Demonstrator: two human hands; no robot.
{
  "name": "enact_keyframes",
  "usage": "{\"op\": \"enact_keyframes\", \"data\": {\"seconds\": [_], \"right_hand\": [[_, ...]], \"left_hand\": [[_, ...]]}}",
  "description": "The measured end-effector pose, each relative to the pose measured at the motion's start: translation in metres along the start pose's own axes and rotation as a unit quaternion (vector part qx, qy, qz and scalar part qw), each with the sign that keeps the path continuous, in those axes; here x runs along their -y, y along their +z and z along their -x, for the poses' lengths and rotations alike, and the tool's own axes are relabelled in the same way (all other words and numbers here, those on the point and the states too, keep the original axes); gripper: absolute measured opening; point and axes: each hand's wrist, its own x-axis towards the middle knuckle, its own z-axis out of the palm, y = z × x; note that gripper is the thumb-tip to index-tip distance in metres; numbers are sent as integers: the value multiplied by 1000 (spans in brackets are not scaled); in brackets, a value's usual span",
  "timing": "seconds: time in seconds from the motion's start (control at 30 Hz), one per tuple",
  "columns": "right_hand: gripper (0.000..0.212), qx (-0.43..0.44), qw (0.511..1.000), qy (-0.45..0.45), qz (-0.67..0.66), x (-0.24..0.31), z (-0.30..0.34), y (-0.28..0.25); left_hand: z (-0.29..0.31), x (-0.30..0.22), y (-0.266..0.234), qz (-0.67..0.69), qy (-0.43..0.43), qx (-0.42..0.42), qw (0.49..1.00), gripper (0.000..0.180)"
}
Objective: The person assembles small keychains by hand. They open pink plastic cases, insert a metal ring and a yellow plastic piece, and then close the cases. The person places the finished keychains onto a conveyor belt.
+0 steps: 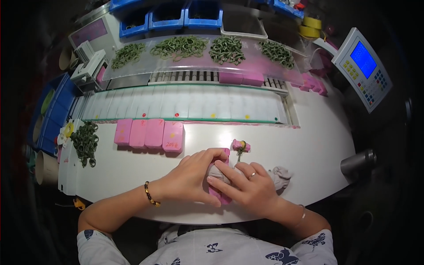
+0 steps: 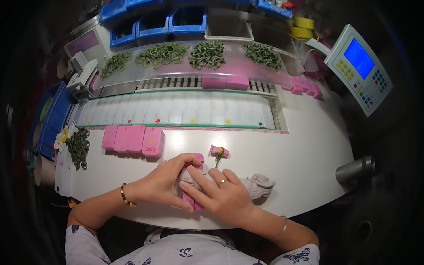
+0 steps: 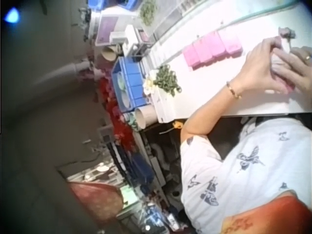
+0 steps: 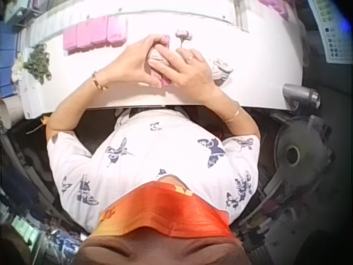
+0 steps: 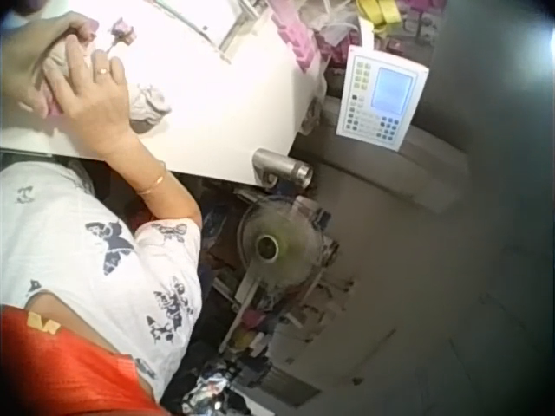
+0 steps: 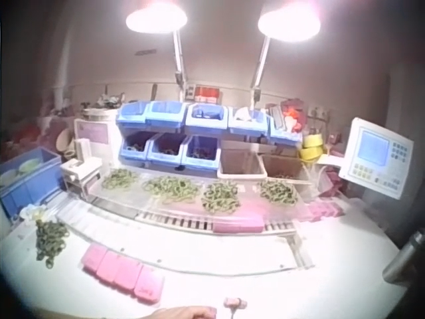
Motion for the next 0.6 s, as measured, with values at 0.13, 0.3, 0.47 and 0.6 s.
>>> {"op": "enact_keyframes", "data": {"seconds": [0.13, 0.3, 0.47, 0.6], "right_hand": [[50, -22, 999, 0, -33, -8, -11, -13], [45, -25, 999, -12, 18, 16, 5, -8], [44, -2, 998, 43, -41, -5, 25, -17], [47, -6, 987, 153, 41, -41, 31, -20]], "left_hand": [[10, -9, 7, -5, -47, -39, 998, 98], [16, -5, 19, -57, 32, -99, 993, 79], [16, -17, 16, -15, 10, -80, 997, 70], [23, -13, 25, -71, 33, -104, 991, 66]]}}
